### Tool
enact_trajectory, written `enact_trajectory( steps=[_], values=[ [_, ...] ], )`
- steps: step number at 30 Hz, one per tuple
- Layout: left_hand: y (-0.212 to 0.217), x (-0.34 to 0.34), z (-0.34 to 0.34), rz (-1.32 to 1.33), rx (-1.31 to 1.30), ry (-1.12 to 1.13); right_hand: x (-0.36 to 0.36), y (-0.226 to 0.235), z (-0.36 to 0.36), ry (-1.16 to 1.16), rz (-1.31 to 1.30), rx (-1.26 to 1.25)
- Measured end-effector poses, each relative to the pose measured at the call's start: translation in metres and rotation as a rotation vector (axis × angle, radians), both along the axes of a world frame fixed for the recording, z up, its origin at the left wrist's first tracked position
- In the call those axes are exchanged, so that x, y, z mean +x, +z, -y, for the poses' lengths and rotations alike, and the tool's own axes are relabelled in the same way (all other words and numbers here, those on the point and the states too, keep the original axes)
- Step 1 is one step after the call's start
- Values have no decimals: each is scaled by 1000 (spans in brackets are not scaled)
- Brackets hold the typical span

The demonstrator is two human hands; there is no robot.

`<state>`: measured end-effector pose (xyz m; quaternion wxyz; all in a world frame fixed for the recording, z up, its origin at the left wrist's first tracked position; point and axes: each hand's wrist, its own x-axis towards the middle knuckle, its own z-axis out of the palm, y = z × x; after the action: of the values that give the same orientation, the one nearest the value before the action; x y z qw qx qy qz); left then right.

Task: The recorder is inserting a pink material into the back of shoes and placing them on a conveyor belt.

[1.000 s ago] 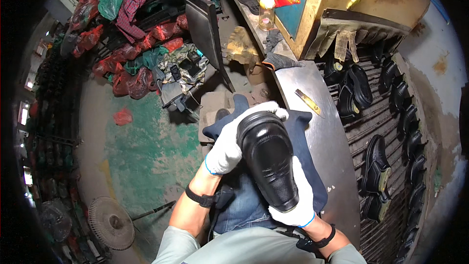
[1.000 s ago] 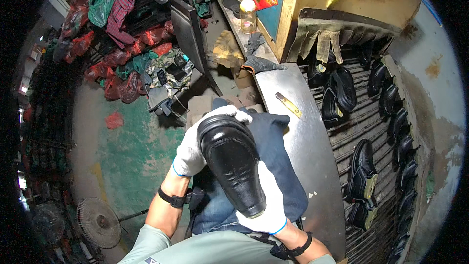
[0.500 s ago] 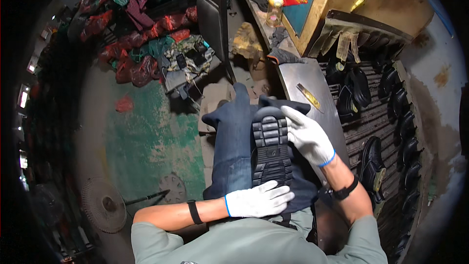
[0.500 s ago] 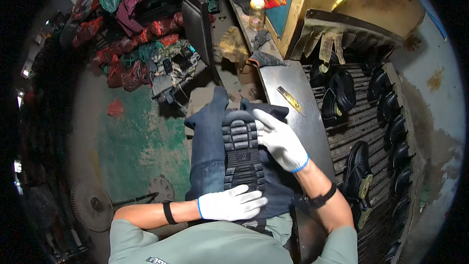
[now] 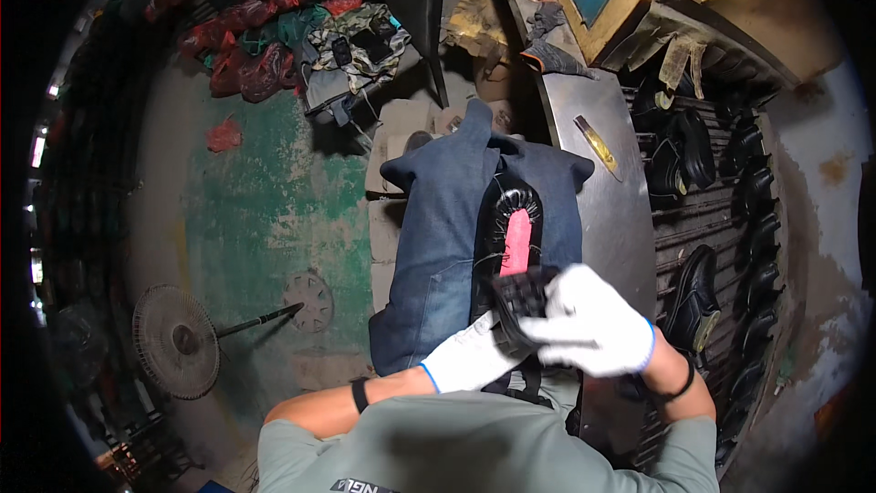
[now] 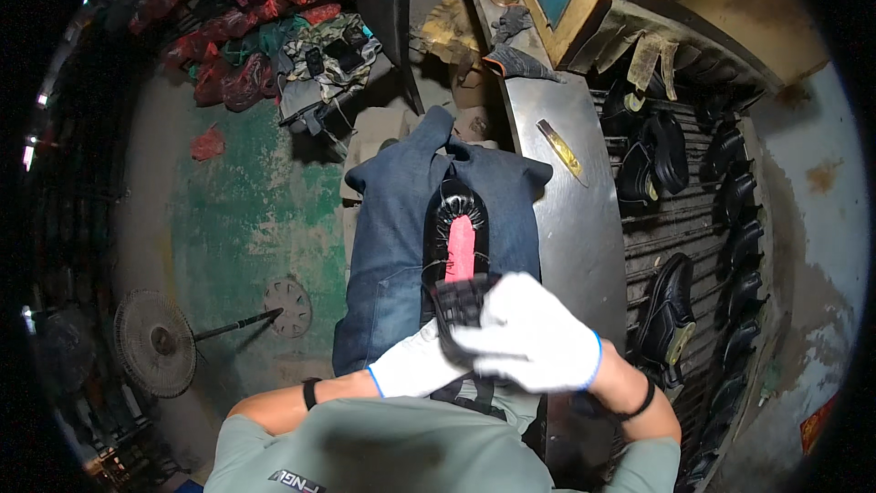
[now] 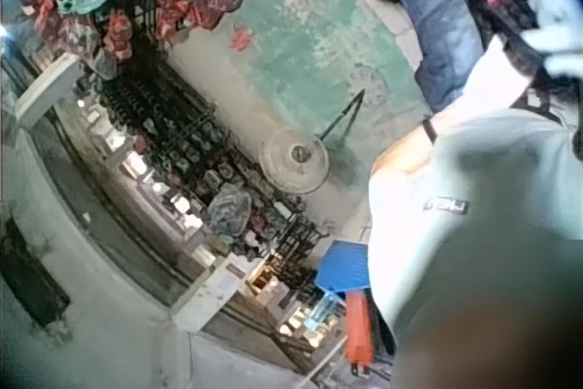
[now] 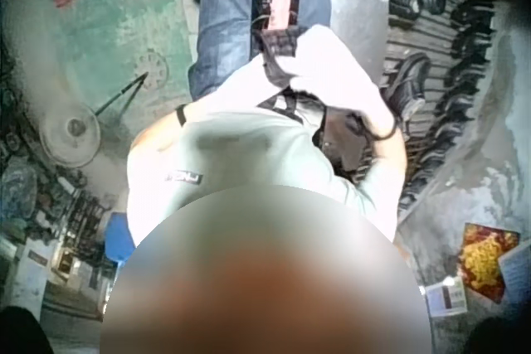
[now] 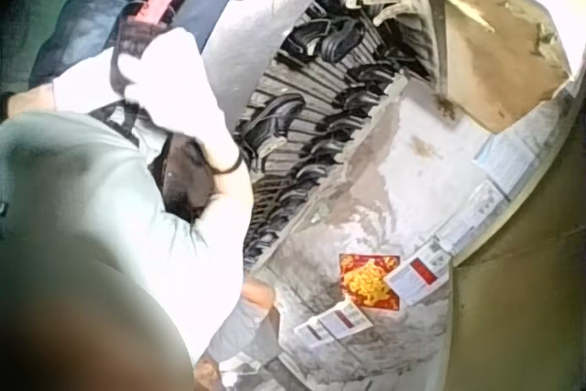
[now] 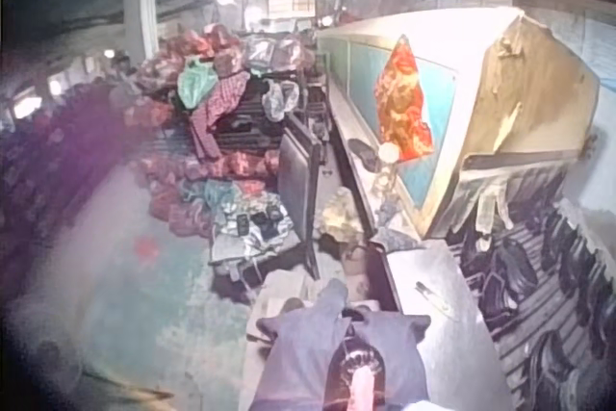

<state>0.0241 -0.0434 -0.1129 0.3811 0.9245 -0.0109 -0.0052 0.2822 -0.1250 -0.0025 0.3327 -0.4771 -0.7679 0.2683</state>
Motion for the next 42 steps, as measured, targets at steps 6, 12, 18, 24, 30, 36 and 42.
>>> enact_trajectory(
  steps=[6,12,18,24,30,36,42],
  values=[
    [56,18,-82,392,-182,365,13,-16,-21,-114,-262,-198],
    [63,47,-89,310,-281,632,11,-47,-17,-445,-732,-463],
    [66,66,-102,32,-400,883,-9,-49,-45,-903,-647,-549],
    [82,97,-149,-388,-363,1129,14,-36,-76,-942,-348,-712],
    [66,67,-134,-189,-315,855,-6,-51,-48,-927,-320,-489],
    [110,55,-94,-41,-229,876,-56,-30,-35,-921,-6,-20],
    [136,25,-54,489,-694,867,-78,6,-15,-885,-65,279]
  ],
)
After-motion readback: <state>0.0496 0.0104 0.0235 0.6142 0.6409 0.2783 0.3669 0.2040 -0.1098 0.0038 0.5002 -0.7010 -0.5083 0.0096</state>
